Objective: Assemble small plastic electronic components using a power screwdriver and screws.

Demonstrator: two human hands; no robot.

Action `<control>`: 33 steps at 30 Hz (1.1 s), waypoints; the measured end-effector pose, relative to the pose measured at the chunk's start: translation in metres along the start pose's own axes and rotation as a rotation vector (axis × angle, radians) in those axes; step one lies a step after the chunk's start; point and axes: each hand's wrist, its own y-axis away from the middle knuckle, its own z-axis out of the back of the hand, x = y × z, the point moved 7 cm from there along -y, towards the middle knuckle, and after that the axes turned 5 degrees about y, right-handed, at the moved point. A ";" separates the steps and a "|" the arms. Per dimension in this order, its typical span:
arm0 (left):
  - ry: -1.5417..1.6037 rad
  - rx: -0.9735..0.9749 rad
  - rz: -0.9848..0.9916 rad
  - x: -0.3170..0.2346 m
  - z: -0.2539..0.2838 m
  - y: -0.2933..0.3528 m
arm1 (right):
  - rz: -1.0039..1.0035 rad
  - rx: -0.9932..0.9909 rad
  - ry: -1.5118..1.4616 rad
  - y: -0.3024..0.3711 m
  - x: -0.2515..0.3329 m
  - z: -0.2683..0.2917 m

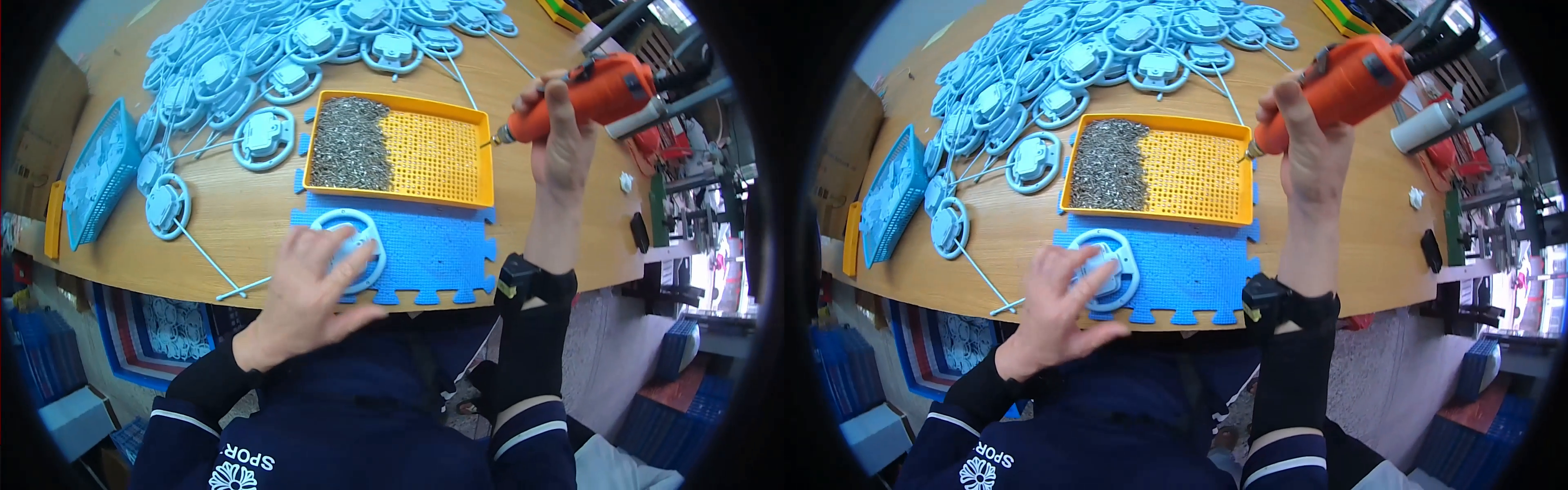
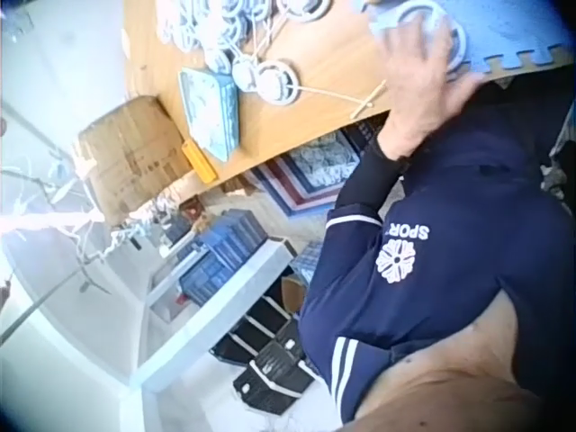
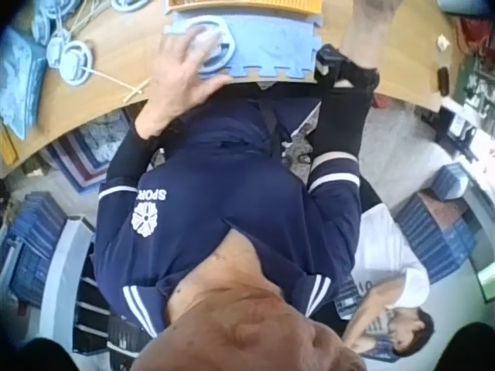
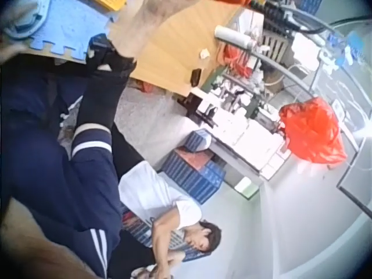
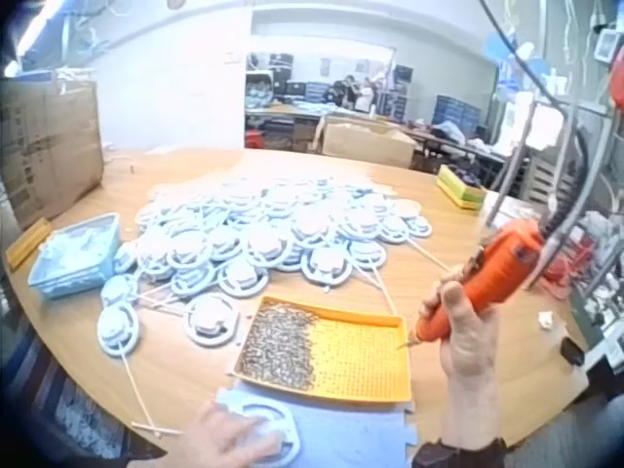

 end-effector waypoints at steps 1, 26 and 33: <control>-0.006 0.001 0.001 -0.007 -0.003 -0.002 | -0.008 0.004 0.009 -0.001 0.002 -0.003; 0.839 0.424 -0.372 -0.122 -0.120 -0.011 | -0.006 0.007 -0.057 -0.013 0.006 -0.003; 0.685 -0.145 -0.171 -0.088 -0.089 -0.042 | 0.034 -0.042 -0.066 -0.009 0.008 -0.005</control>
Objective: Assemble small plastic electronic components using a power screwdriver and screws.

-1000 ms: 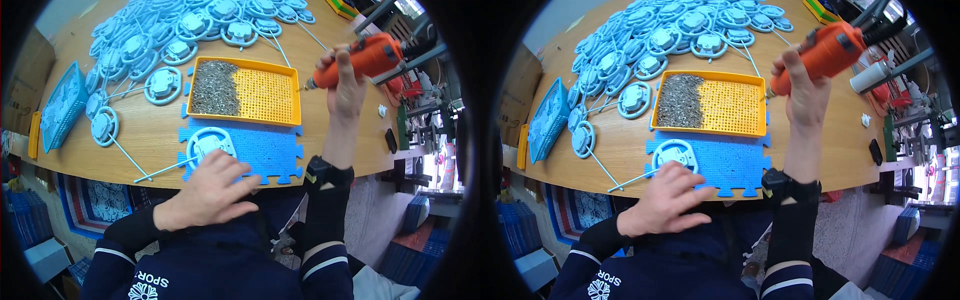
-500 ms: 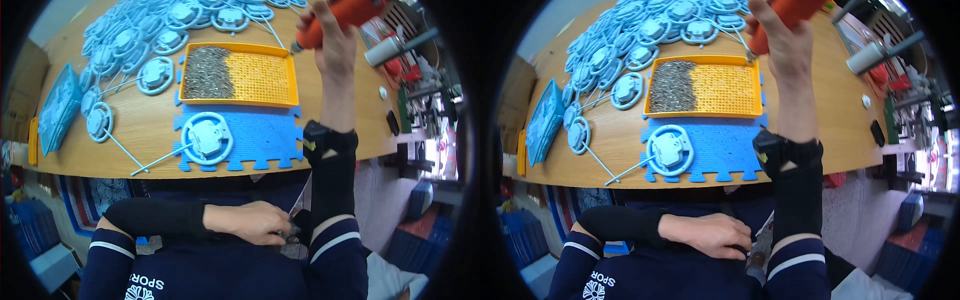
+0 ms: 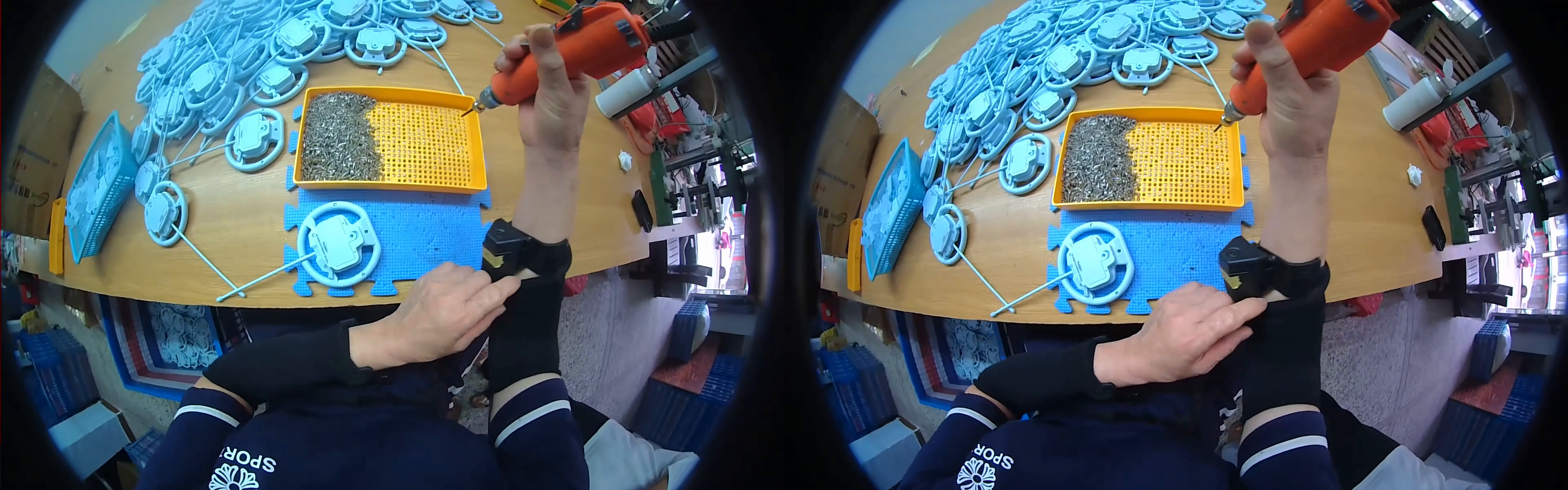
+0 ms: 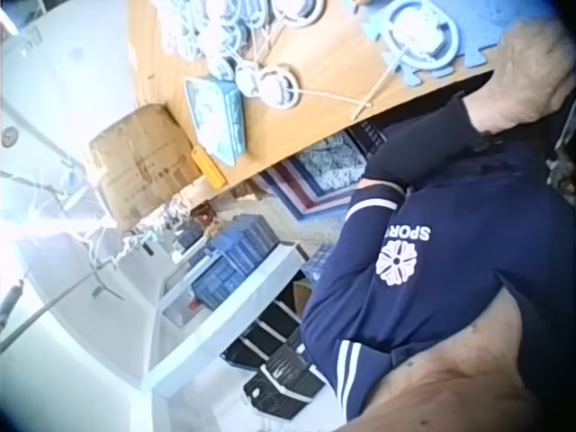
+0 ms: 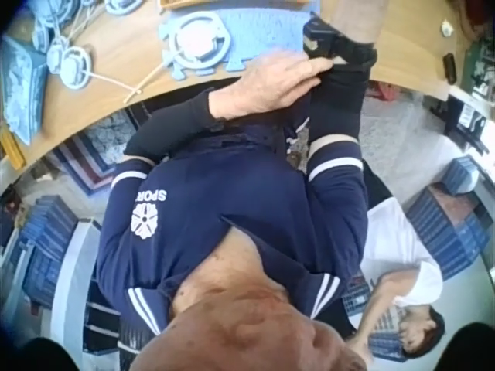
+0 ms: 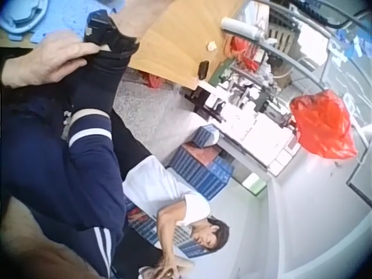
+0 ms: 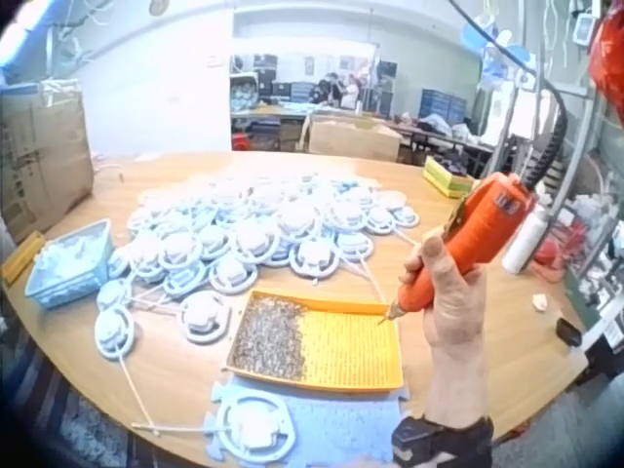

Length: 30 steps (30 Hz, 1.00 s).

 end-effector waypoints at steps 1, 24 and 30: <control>-0.124 0.026 -0.005 0.000 0.000 -0.002 | 0.009 -0.009 0.011 0.001 0.000 -0.004; -0.269 0.029 -0.098 -0.014 0.047 0.008 | -0.069 -0.015 0.016 0.019 -0.006 -0.034; -0.428 0.201 0.012 -0.038 0.003 -0.012 | -0.044 -0.059 0.007 0.018 -0.009 -0.038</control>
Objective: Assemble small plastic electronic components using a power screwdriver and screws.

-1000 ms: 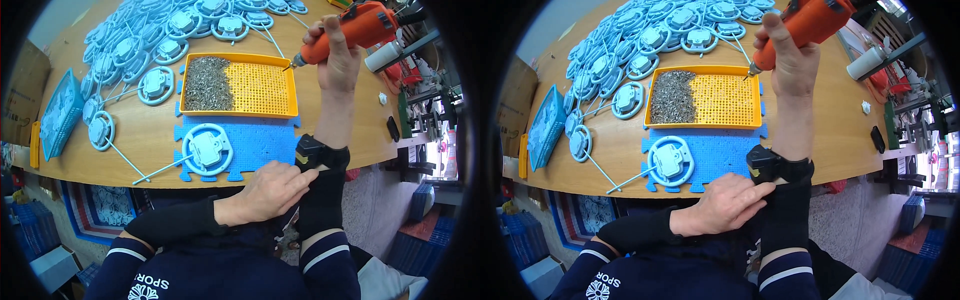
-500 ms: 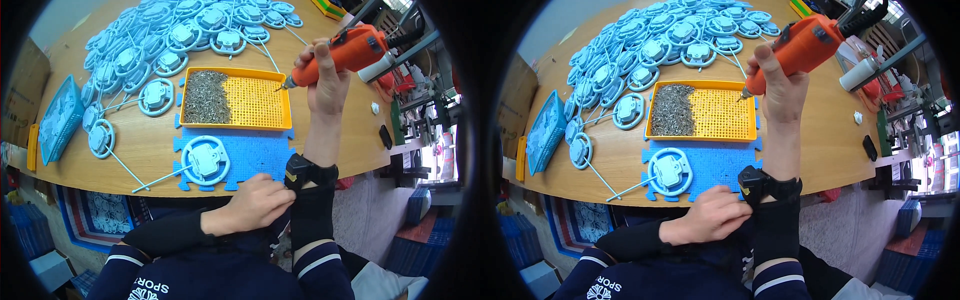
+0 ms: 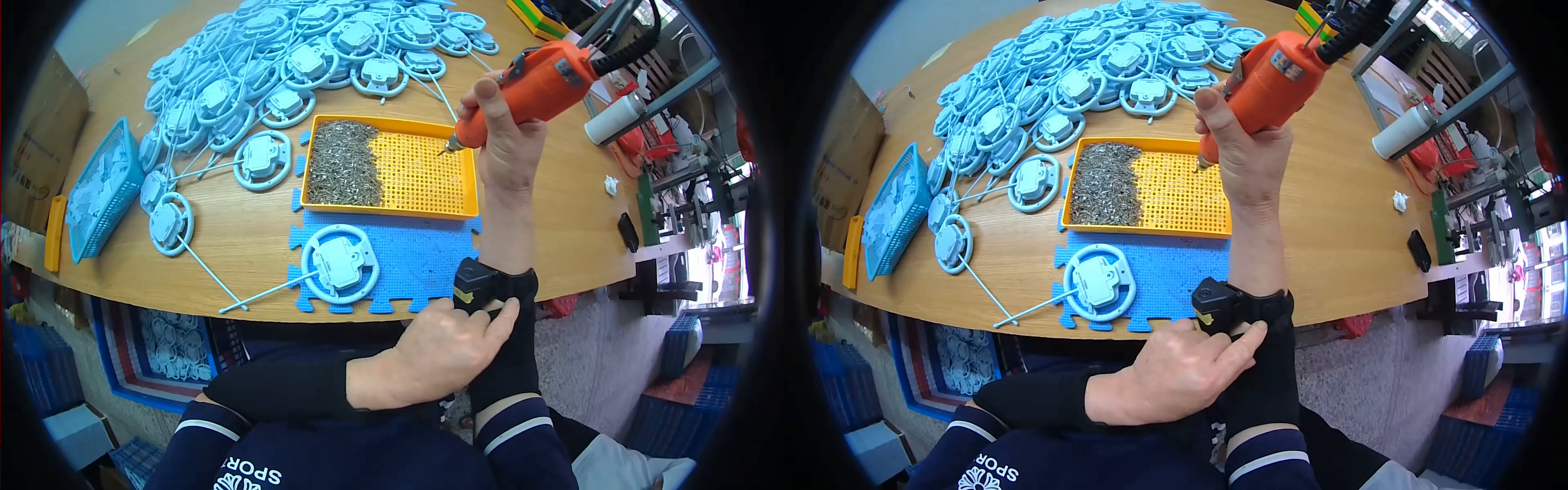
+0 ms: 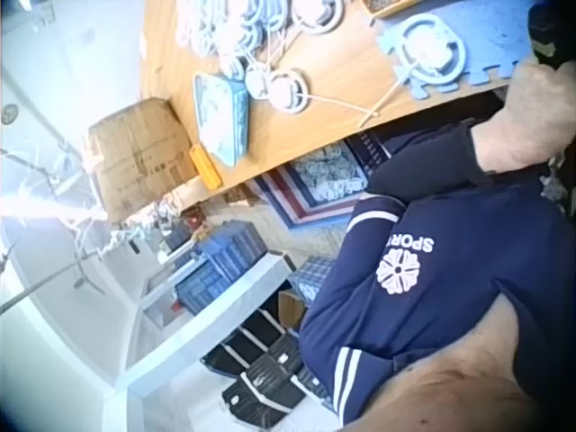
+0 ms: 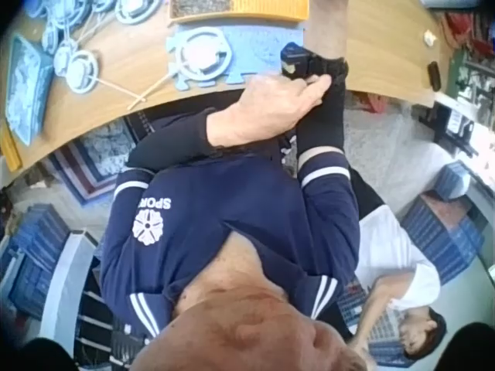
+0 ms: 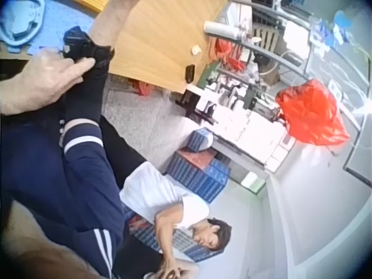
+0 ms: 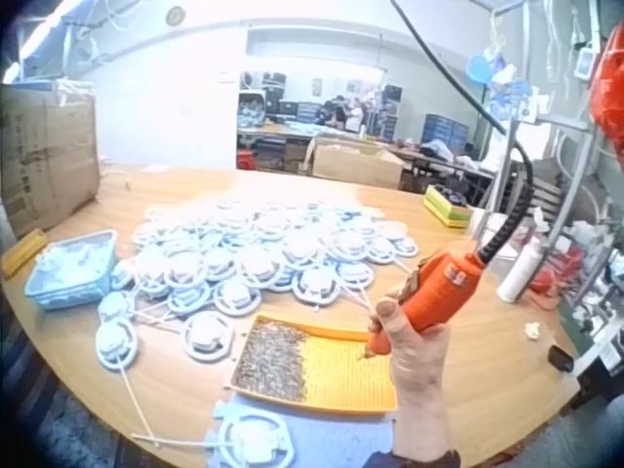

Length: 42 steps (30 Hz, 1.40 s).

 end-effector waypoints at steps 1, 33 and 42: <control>-0.049 -0.016 -0.007 -0.004 0.000 -0.001 | 0.005 -0.011 -0.012 -0.001 -0.001 0.001; -0.024 -0.152 0.105 0.055 0.066 0.039 | -0.049 -0.069 -0.041 0.031 0.004 0.032; -0.301 0.028 0.390 0.120 0.060 0.039 | -0.090 0.079 0.080 0.042 -0.009 0.043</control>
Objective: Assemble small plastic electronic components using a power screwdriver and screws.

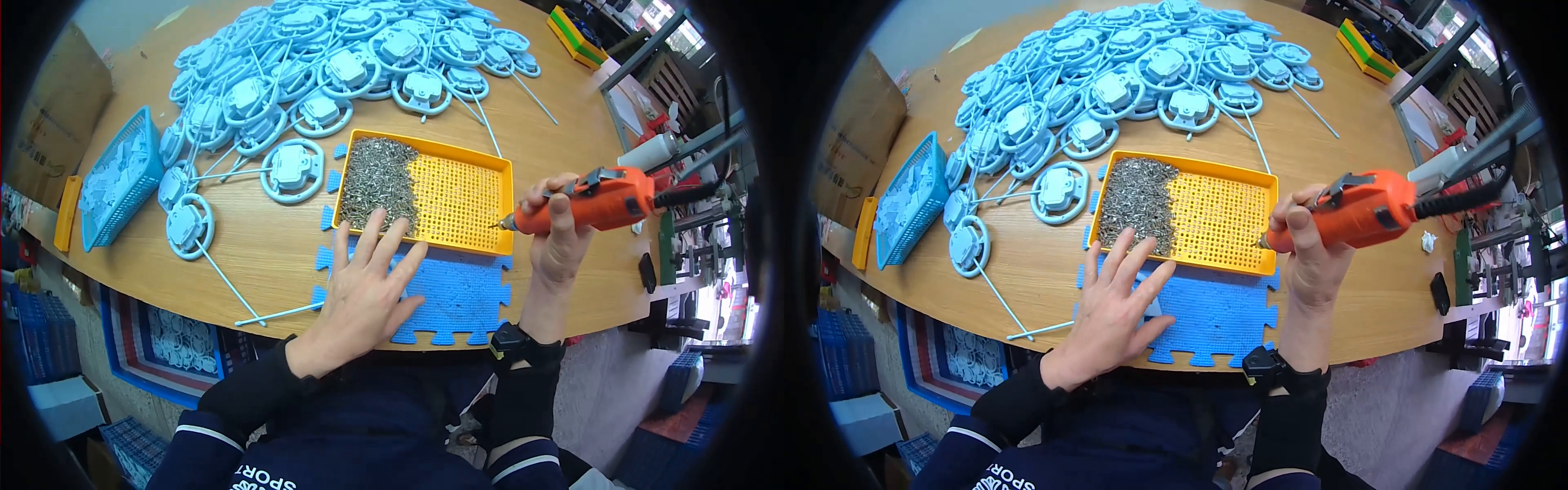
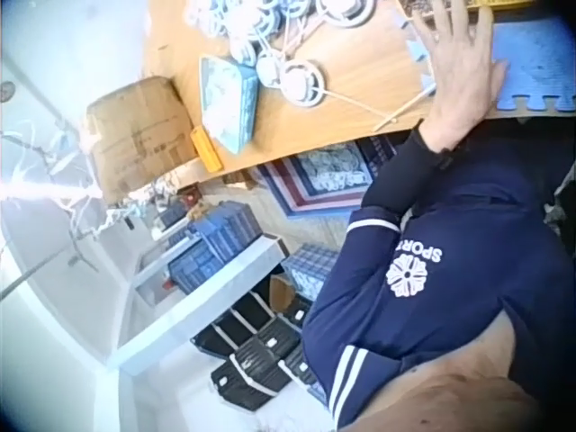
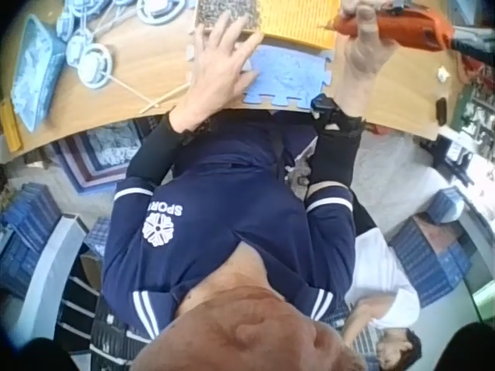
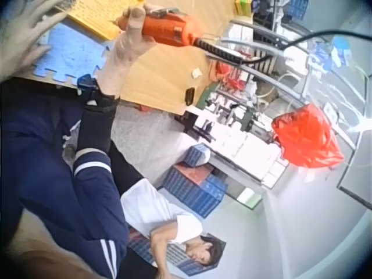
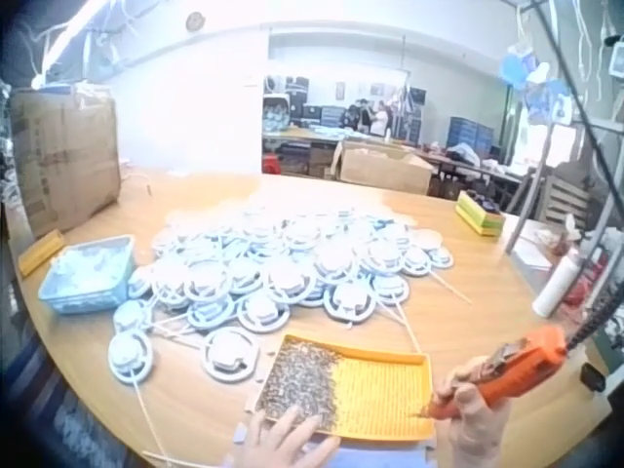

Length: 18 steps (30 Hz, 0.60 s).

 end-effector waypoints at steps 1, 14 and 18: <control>0.007 0.008 0.004 0.000 -0.001 0.003 | 0.003 -0.001 0.011 0.001 0.000 0.005; 0.028 -0.016 0.091 0.023 -0.021 0.048 | 0.017 -0.068 -0.042 0.008 -0.005 0.018; 0.013 -0.003 0.091 0.023 -0.020 0.048 | 0.018 -0.068 -0.042 0.008 -0.005 0.017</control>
